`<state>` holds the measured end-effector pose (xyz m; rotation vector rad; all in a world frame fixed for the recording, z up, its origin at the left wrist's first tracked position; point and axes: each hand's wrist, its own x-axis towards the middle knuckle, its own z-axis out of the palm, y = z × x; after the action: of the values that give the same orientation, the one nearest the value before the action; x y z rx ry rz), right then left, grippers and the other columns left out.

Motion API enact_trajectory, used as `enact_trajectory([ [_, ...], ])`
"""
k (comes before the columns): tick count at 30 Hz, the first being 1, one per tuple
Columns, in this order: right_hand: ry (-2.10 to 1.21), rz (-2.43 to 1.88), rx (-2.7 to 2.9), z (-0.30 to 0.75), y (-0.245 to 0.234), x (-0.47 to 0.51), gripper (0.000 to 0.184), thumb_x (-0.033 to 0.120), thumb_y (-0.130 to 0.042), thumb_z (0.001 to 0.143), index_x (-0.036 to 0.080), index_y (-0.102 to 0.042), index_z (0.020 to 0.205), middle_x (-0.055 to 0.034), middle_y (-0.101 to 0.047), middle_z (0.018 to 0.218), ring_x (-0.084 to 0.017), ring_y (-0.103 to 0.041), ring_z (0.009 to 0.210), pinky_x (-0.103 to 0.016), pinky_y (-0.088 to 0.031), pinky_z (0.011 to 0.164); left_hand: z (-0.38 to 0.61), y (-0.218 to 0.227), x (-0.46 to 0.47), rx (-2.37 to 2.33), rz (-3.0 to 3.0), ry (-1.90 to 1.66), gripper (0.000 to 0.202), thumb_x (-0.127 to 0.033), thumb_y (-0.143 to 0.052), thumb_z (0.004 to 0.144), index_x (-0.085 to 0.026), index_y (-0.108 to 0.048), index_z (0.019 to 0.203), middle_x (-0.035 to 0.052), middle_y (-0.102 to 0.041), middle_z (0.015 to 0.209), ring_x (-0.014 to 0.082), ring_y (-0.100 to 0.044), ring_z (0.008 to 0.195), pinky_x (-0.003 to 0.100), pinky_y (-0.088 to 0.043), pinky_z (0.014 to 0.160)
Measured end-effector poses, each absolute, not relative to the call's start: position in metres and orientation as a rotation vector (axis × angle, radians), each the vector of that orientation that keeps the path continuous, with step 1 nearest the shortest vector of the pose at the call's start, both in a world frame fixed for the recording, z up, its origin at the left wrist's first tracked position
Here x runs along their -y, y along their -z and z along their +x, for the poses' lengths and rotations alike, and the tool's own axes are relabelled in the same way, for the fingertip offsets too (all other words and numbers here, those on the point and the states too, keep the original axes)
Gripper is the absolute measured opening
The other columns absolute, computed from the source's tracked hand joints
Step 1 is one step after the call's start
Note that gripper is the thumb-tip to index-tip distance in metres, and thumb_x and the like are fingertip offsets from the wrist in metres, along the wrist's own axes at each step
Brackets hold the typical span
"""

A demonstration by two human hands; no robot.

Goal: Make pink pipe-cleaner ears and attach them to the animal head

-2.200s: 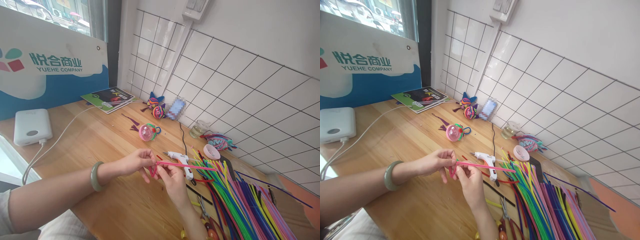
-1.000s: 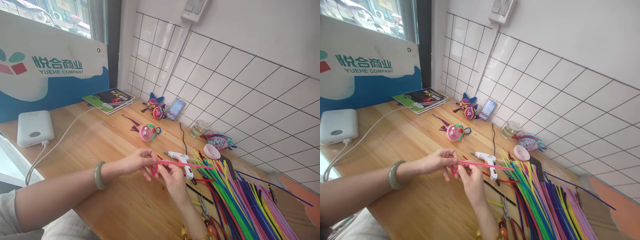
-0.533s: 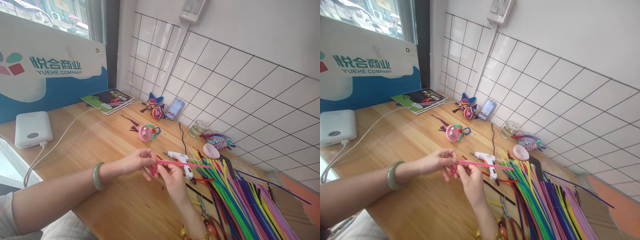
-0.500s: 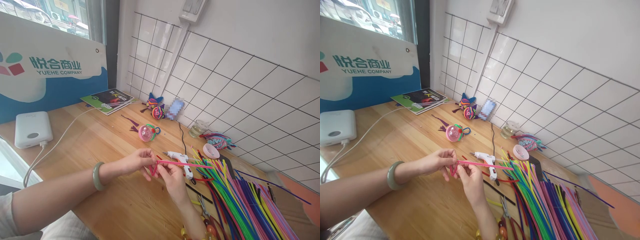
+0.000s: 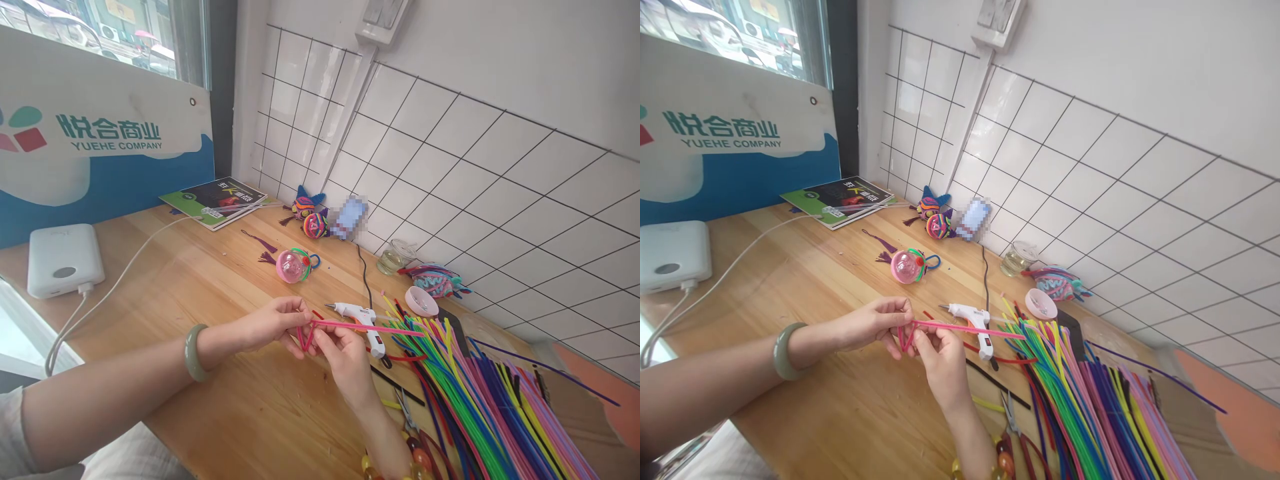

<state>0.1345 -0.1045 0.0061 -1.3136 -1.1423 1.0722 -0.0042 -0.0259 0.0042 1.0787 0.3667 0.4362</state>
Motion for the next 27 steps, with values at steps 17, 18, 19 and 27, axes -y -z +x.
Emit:
enact_trajectory([
  [17, -1.047, -1.329, 1.119, 0.1351, -0.002, 0.1041, 0.019, 0.033, -0.059, 0.072, 0.015, -0.061, 0.077, -0.0014, -0.06, 0.062, -0.014, -0.056, 0.058, -0.028, -0.049, 0.058, -0.0035, -0.0017, 0.0252, -0.383, 1.061, -0.443, 0.024, -0.033, -0.06, 0.072, -0.013, -0.046, 0.074, 0.0084, -0.065, 0.071, 0.019, -0.064, 0.069, 0.03, -0.05, 0.061],
  [18, -1.048, -1.324, 1.115, 0.1352, -0.002, 0.1041, 0.019, 0.033, -0.06, 0.071, 0.015, -0.06, 0.077, -0.0014, -0.061, 0.063, -0.014, -0.057, 0.059, -0.028, -0.049, 0.058, -0.0035, -0.0015, 0.0252, -0.386, 1.061, -0.443, 0.024, -0.033, -0.06, 0.072, -0.013, -0.046, 0.074, 0.0085, -0.065, 0.071, 0.019, -0.064, 0.069, 0.03, -0.05, 0.062],
  [19, -1.05, -1.317, 1.115, 0.1353, -0.0021, 0.1042, 0.019, 0.033, -0.06, 0.072, 0.015, -0.059, 0.078, -0.0013, -0.061, 0.064, -0.014, -0.057, 0.06, -0.028, -0.049, 0.058, -0.0034, -0.0015, 0.0251, -0.388, 1.063, -0.443, 0.024, -0.032, -0.06, 0.072, -0.013, -0.046, 0.074, 0.0086, -0.065, 0.072, 0.019, -0.064, 0.069, 0.03, -0.05, 0.062],
  [27, -1.074, -1.271, 1.03, 0.1366, 0.0009, 0.1034, 0.029, 0.026, -0.063, 0.07, 0.018, -0.047, 0.093, 0.0004, -0.06, 0.073, -0.013, -0.057, 0.062, -0.025, -0.048, 0.057, -0.0039, -0.0024, 0.0251, -0.379, 1.071, -0.434, 0.02, -0.029, -0.057, 0.075, -0.013, -0.046, 0.074, 0.0086, -0.065, 0.07, 0.0195, -0.064, 0.07, 0.029, -0.05, 0.061],
])
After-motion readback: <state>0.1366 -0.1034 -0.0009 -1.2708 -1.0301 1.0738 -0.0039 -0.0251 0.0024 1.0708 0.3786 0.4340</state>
